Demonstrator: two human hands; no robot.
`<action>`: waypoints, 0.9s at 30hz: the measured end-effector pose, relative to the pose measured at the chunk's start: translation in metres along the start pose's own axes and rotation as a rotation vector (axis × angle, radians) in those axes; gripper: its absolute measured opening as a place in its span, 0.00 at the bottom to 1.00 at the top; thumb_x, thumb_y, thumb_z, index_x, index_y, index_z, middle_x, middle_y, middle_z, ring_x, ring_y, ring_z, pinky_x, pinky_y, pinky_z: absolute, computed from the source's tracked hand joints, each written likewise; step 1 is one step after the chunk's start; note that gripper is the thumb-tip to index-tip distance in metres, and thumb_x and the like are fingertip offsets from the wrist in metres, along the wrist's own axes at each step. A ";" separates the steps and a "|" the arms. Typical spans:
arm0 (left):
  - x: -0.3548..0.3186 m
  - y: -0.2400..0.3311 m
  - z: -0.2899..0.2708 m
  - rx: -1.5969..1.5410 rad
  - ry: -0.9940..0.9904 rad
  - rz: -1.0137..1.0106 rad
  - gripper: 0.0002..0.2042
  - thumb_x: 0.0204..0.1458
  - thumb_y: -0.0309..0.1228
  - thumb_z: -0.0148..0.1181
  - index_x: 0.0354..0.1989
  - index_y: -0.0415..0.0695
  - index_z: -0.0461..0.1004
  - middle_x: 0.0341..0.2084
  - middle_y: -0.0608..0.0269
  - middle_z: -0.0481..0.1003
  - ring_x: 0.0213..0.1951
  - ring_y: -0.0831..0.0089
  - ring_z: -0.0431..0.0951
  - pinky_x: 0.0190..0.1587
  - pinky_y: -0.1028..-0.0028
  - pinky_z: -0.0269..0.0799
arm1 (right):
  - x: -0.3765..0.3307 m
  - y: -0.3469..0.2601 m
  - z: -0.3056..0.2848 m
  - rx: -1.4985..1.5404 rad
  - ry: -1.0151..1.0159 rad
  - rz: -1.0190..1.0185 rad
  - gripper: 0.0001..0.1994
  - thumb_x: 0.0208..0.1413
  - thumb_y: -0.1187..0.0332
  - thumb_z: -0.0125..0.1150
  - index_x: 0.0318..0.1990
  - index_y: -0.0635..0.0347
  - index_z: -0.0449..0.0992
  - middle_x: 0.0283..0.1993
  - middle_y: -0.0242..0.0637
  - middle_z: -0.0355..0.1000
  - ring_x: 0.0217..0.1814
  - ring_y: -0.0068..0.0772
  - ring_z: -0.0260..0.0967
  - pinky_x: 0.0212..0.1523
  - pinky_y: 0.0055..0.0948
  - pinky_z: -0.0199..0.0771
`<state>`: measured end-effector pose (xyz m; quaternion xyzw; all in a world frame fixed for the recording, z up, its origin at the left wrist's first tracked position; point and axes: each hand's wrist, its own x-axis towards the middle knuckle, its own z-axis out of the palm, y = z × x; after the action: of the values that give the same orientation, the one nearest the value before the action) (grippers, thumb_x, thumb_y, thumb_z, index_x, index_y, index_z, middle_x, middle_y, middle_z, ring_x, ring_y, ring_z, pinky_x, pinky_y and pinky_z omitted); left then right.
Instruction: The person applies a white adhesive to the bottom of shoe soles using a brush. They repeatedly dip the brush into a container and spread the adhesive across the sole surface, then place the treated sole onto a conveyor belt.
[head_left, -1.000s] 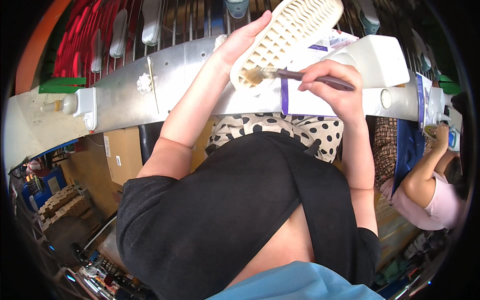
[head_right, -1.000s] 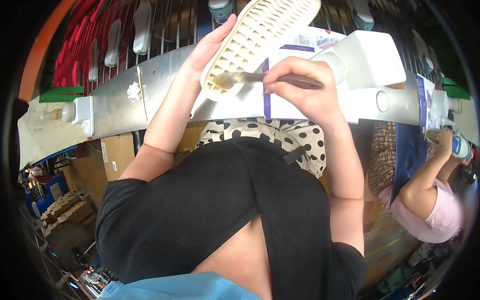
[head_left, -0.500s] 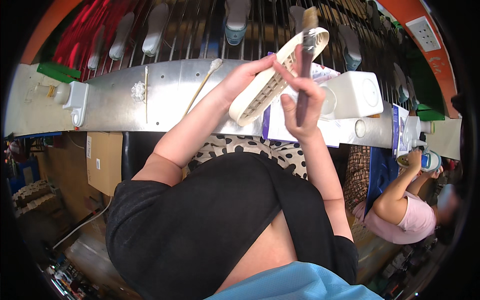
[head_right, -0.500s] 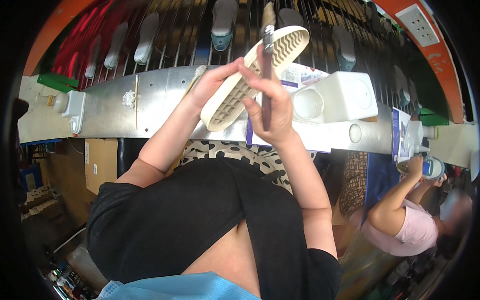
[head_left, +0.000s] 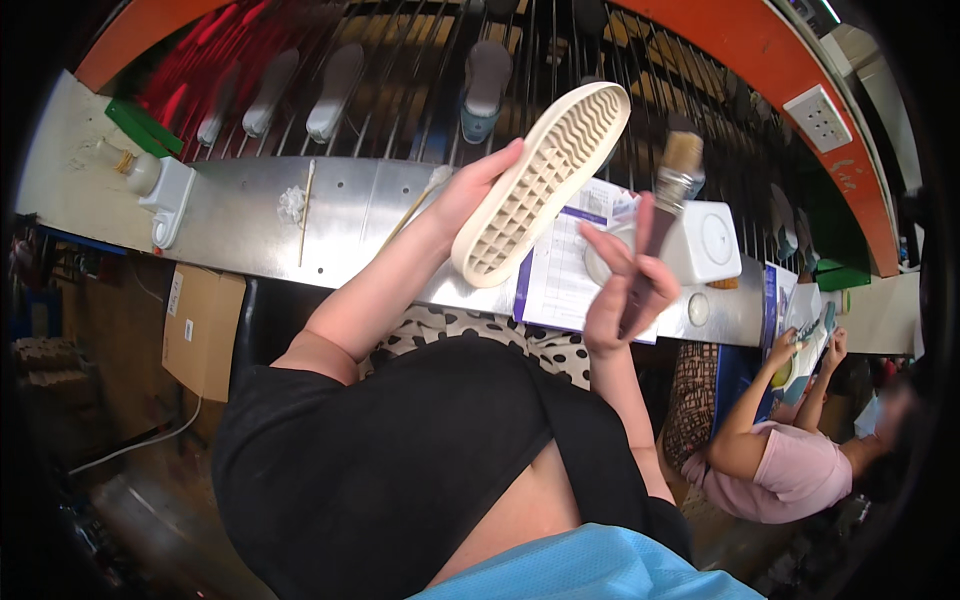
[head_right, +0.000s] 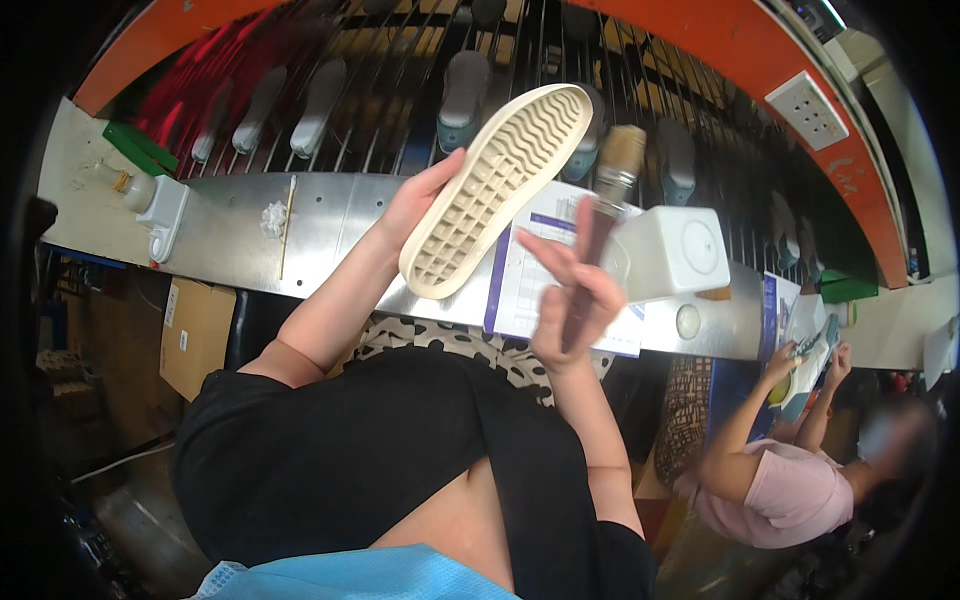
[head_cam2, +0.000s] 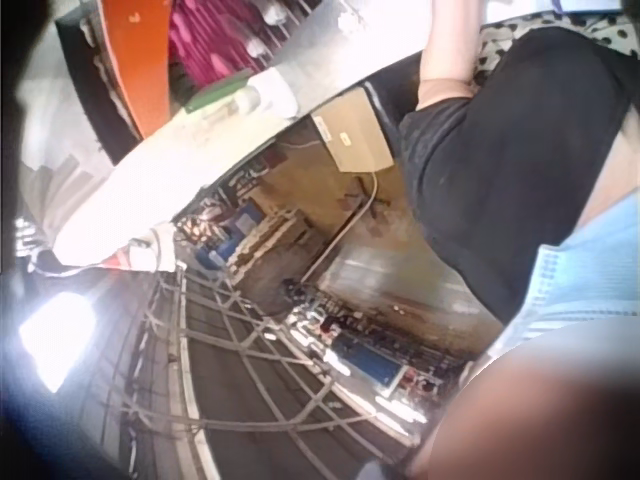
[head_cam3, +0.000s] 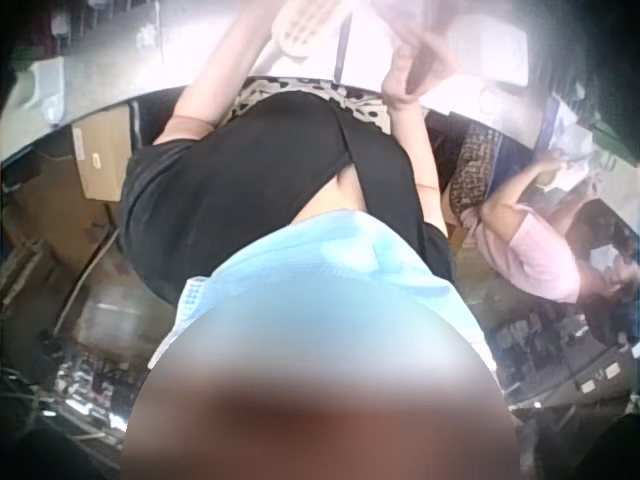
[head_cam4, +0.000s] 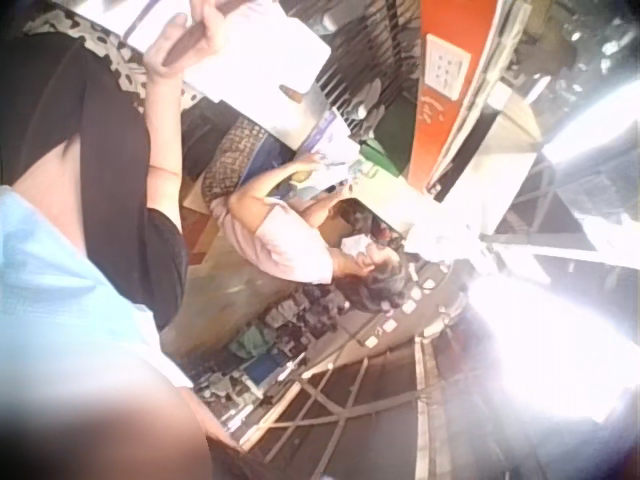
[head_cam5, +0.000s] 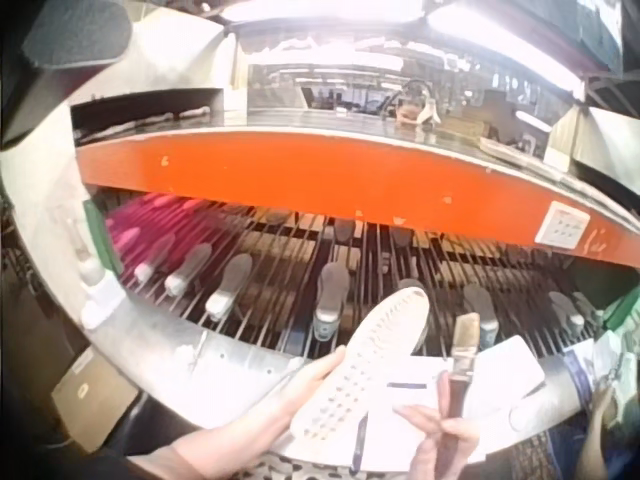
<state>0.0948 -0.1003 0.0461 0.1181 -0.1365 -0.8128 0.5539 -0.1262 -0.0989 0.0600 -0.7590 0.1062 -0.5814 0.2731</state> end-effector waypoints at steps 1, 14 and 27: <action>-0.003 0.005 0.002 -0.006 -0.074 0.023 0.28 0.71 0.48 0.37 0.69 0.39 0.61 0.54 0.46 0.75 0.47 0.57 0.83 0.43 0.66 0.85 | 0.002 -0.003 -0.007 -0.027 0.078 0.023 0.14 0.70 0.72 0.42 0.59 0.57 0.52 0.58 0.74 0.67 0.72 0.70 0.56 0.66 0.49 0.63; -0.031 0.020 0.038 -0.451 -0.567 0.084 0.30 0.68 0.34 0.39 0.76 0.39 0.41 0.70 0.34 0.50 0.56 0.42 0.76 0.52 0.54 0.84 | 0.000 0.008 -0.078 -0.069 0.435 0.051 0.13 0.69 0.70 0.41 0.58 0.60 0.59 0.70 0.76 0.52 0.70 0.65 0.62 0.60 0.53 0.76; -0.101 0.111 0.138 0.601 -0.292 0.780 0.30 0.70 0.47 0.32 0.69 0.34 0.58 0.52 0.30 0.73 0.40 0.43 0.82 0.39 0.56 0.86 | -0.004 0.081 -0.137 0.288 0.561 0.381 0.13 0.72 0.65 0.44 0.59 0.58 0.62 0.68 0.60 0.64 0.53 0.49 0.79 0.48 0.31 0.80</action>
<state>0.1800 -0.0319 0.2187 0.0979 -0.4739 -0.4786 0.7327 -0.2433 -0.2040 0.0368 -0.4906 0.2332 -0.7146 0.4408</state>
